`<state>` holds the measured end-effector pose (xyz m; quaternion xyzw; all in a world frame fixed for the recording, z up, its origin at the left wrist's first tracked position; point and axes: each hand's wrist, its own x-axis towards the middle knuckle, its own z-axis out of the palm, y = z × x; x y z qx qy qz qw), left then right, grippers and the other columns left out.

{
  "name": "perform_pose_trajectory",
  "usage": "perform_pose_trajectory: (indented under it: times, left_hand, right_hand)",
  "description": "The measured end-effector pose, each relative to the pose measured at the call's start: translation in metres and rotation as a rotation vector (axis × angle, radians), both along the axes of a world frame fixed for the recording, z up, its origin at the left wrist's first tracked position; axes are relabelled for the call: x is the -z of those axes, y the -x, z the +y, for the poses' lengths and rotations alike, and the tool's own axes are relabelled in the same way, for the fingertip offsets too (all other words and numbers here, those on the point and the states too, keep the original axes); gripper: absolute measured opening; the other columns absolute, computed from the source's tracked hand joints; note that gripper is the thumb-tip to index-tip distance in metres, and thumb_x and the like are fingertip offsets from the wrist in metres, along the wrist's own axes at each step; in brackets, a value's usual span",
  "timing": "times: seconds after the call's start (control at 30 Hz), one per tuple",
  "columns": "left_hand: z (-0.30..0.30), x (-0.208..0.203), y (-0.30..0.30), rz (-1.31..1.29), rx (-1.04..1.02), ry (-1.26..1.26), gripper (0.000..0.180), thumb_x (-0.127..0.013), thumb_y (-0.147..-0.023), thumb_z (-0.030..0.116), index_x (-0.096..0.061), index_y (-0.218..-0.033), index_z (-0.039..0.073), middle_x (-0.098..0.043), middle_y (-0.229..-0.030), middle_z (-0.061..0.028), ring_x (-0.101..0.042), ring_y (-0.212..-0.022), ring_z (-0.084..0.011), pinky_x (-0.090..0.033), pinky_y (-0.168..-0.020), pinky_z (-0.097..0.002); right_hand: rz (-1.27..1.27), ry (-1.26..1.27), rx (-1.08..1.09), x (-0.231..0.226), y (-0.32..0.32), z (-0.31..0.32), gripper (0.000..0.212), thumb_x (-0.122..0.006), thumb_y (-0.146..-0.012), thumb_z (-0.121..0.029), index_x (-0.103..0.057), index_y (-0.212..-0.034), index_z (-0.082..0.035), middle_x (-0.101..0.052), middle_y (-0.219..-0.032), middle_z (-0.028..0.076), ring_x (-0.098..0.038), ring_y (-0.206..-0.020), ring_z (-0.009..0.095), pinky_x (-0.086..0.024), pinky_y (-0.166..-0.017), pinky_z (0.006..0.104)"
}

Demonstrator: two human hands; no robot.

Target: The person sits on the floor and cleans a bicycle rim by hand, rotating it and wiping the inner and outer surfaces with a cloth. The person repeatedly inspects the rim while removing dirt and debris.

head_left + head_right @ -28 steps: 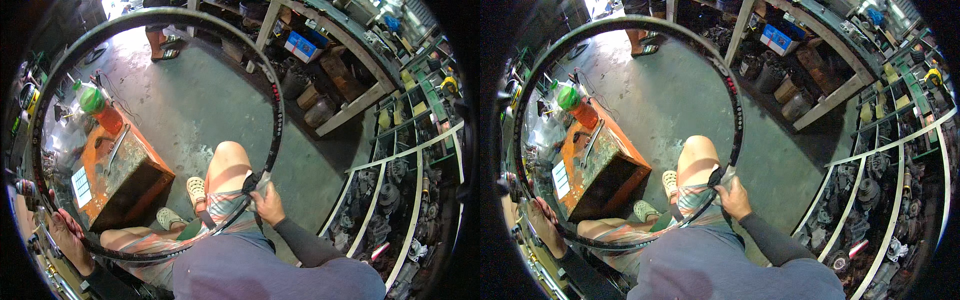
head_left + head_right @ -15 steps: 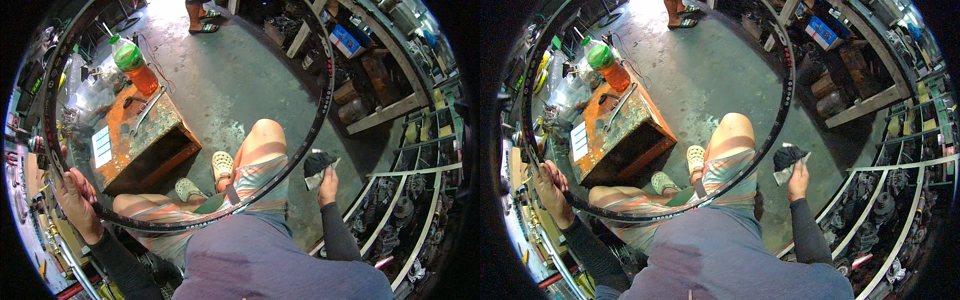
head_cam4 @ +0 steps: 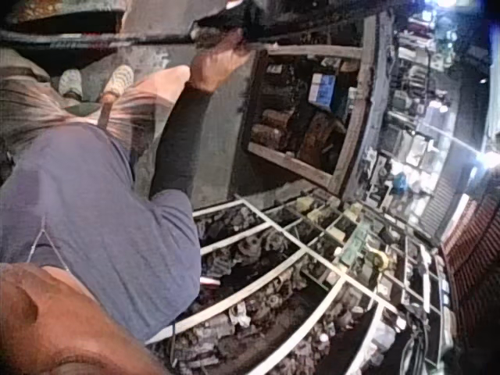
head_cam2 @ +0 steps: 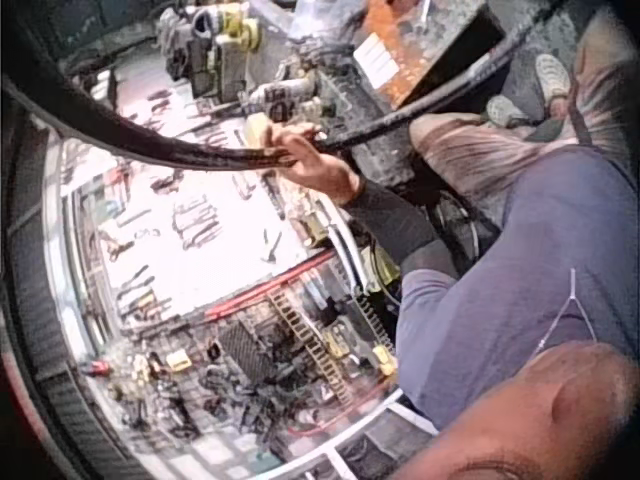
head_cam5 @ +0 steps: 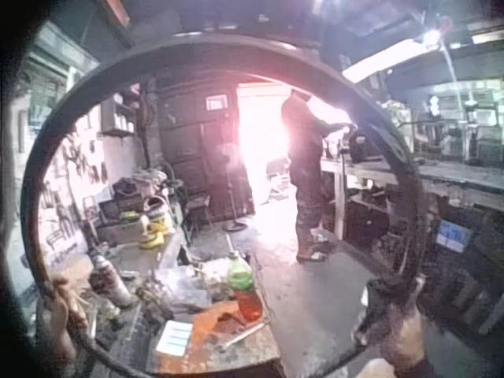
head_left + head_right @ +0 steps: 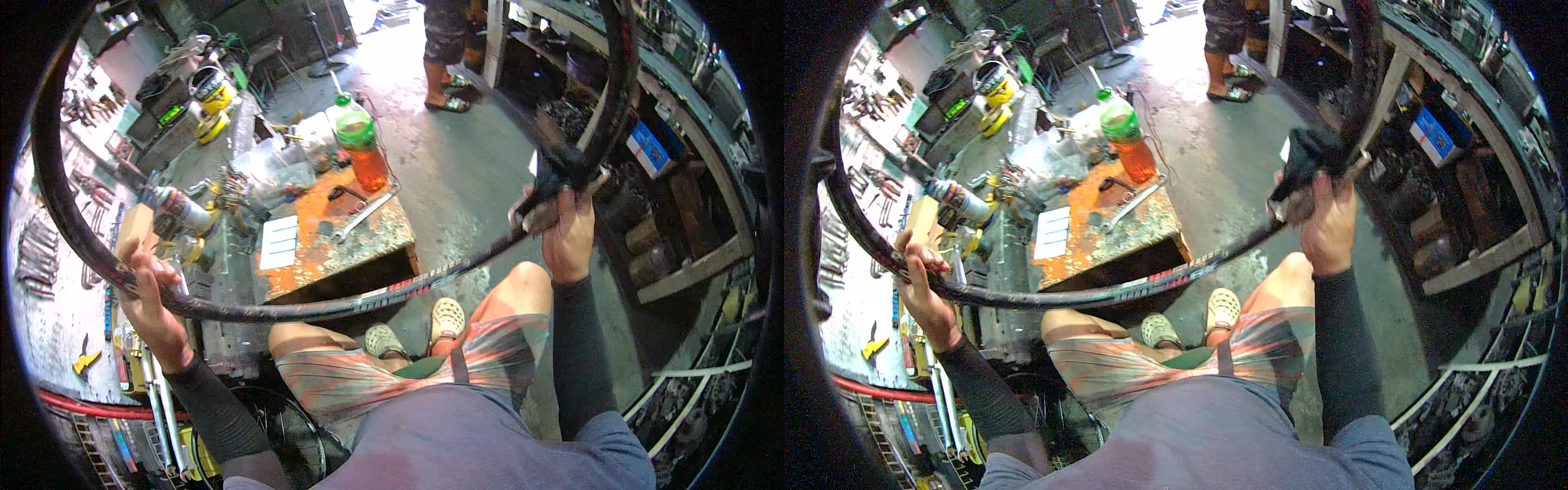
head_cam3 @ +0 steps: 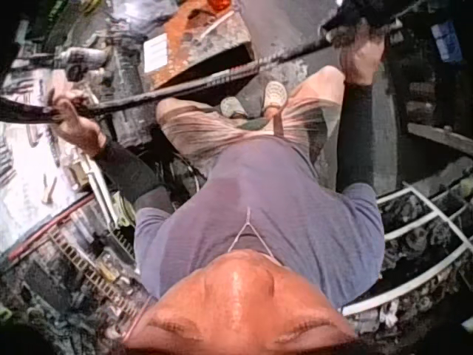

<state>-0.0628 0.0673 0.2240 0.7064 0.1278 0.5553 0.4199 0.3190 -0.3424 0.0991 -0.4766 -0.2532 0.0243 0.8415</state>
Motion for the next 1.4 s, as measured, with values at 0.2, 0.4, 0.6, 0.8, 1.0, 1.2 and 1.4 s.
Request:
perform_pose_trajectory:
  times: [0.2,0.4,0.6,0.8,1.0,1.2,1.4]
  left_hand:
    - [0.048,-0.029,0.015,0.058,-0.186,-0.105,0.047,-0.074,-0.112,0.040,-0.069,-0.139,0.002,-0.063,-0.092,0.0014,-0.059,-0.084,-0.0102,-0.051,-0.087,-0.0319]
    - [0.050,-0.019,0.008,0.136,-0.210,-0.275,0.058,-0.070,-0.112,0.054,-0.068,-0.136,0.001,-0.060,-0.084,0.0017,-0.055,-0.079,-0.0086,-0.046,-0.081,-0.0294]
    - [0.059,-0.014,0.011,0.143,-0.216,-0.172,0.054,-0.069,-0.111,0.060,-0.071,-0.119,0.007,-0.048,-0.078,0.0078,-0.042,-0.064,-0.0018,-0.030,-0.058,-0.0218]
    - [0.051,-0.019,0.008,0.131,-0.195,-0.134,0.053,-0.073,-0.109,0.058,-0.070,-0.118,0.006,-0.044,-0.074,0.0085,-0.043,-0.063,-0.0020,-0.033,-0.056,-0.0224]
    - [0.062,-0.005,0.015,0.110,-0.170,-0.129,0.053,-0.075,-0.108,0.056,-0.070,-0.118,0.005,-0.064,-0.094,0.0019,-0.045,-0.064,-0.0020,-0.036,-0.056,-0.0227]
    - [0.036,-0.017,0.021,0.217,-0.221,-0.176,0.057,-0.069,-0.110,0.062,-0.067,-0.117,0.005,-0.046,-0.076,0.0057,-0.043,-0.063,-0.0048,-0.036,-0.059,-0.0240]
    - [0.030,-0.015,0.019,0.129,-0.164,-0.124,0.064,-0.072,-0.105,0.067,-0.068,-0.115,0.004,-0.047,-0.073,0.0054,-0.046,-0.062,-0.0053,-0.037,-0.057,-0.0246]
  right_hand:
    - [-0.280,0.063,0.195,-0.025,-0.078,0.094,0.036,-0.061,-0.120,-0.026,-0.061,-0.147,-0.002,-0.074,-0.133,0.009,-0.074,-0.115,0.022,-0.057,-0.106,0.0385]
    - [-0.252,0.117,0.108,-0.021,-0.085,0.132,0.032,-0.064,-0.119,-0.025,-0.064,-0.142,-0.002,-0.073,-0.126,0.006,-0.069,-0.112,0.017,-0.056,-0.101,0.0336]
    - [-0.333,0.139,0.218,0.010,-0.103,0.116,0.025,-0.056,-0.121,-0.022,-0.063,-0.134,-0.002,-0.078,-0.105,0.005,-0.076,-0.093,0.017,-0.063,-0.085,0.0336]
    - [-0.331,0.235,0.413,0.051,-0.012,0.079,0.035,-0.056,-0.113,-0.017,-0.065,-0.140,0.004,-0.078,-0.125,0.014,-0.075,-0.114,0.025,-0.059,-0.102,0.0411]
    - [-0.445,0.460,-0.117,0.041,0.066,0.220,0.047,-0.061,-0.110,-0.013,-0.059,-0.153,0.008,-0.071,-0.144,0.030,-0.068,-0.140,0.035,-0.050,-0.119,0.0419]
    - [-0.418,0.699,-0.469,0.038,0.062,0.386,0.046,-0.064,-0.113,-0.038,-0.065,-0.130,0.005,-0.075,-0.128,0.033,-0.075,-0.117,0.047,-0.057,-0.100,0.0527]
    - [-0.826,1.462,-0.119,0.114,0.076,0.400,0.037,-0.072,-0.101,-0.033,-0.083,-0.119,-0.003,-0.078,-0.130,0.025,-0.078,-0.115,0.043,-0.061,-0.102,0.0566]
